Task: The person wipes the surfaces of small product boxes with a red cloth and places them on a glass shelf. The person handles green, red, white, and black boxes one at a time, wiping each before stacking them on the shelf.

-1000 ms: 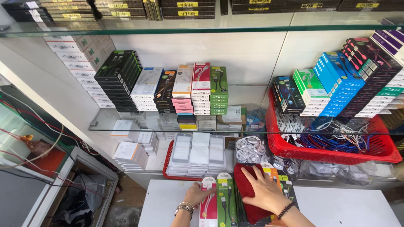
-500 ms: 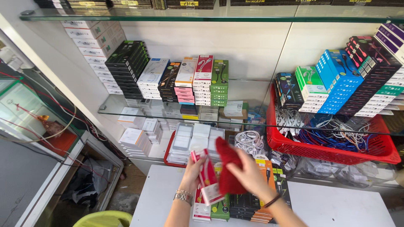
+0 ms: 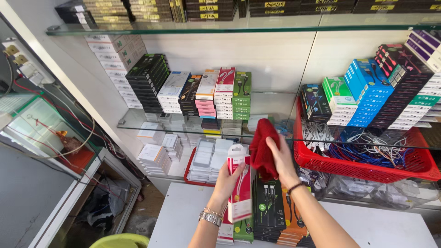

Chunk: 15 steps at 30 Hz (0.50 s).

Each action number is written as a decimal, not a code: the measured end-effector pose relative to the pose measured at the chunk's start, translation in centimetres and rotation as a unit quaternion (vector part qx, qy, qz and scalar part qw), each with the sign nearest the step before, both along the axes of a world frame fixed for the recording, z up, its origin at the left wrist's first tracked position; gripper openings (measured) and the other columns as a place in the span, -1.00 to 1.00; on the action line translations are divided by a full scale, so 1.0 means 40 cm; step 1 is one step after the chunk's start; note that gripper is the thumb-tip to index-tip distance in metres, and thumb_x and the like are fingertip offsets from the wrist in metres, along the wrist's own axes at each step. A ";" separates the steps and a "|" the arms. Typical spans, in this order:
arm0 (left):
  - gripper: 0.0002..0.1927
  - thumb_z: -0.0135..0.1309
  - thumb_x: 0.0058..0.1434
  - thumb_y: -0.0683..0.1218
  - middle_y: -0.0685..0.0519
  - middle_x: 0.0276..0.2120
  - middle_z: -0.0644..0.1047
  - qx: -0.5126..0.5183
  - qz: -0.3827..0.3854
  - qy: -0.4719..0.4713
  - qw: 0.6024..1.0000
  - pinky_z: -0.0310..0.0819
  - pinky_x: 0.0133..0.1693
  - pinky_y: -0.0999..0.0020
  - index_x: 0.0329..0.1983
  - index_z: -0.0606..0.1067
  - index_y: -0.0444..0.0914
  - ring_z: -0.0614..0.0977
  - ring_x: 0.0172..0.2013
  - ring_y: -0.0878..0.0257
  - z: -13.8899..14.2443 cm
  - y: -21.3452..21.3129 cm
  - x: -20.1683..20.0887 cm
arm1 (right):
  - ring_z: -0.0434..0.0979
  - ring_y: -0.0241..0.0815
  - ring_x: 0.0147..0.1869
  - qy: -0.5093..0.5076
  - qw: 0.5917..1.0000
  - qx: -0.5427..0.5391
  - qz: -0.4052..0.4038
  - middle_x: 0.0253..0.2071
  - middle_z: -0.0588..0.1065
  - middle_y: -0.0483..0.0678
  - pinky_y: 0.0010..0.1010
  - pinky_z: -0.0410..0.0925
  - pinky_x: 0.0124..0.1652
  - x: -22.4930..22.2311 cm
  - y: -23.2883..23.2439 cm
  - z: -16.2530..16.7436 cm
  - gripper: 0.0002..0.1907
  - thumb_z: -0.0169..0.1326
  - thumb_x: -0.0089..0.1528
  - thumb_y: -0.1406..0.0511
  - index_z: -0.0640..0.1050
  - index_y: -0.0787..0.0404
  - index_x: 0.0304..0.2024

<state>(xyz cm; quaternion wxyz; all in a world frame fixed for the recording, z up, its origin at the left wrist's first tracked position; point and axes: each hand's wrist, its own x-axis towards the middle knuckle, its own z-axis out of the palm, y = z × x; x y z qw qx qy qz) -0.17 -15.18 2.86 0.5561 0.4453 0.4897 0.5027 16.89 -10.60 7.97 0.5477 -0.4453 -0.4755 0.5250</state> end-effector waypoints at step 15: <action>-0.64 0.07 0.19 -0.23 -0.17 -0.10 0.54 0.285 0.063 0.260 0.921 0.43 -0.02 0.11 0.07 0.45 -0.36 0.55 -0.03 -0.13 0.133 -0.048 0.028 | 0.52 -0.27 0.19 0.073 0.994 -0.004 0.075 0.20 0.50 -0.09 -0.36 0.41 0.11 -0.009 -0.019 -0.026 -0.36 0.20 0.20 0.20 0.35 0.10 0.32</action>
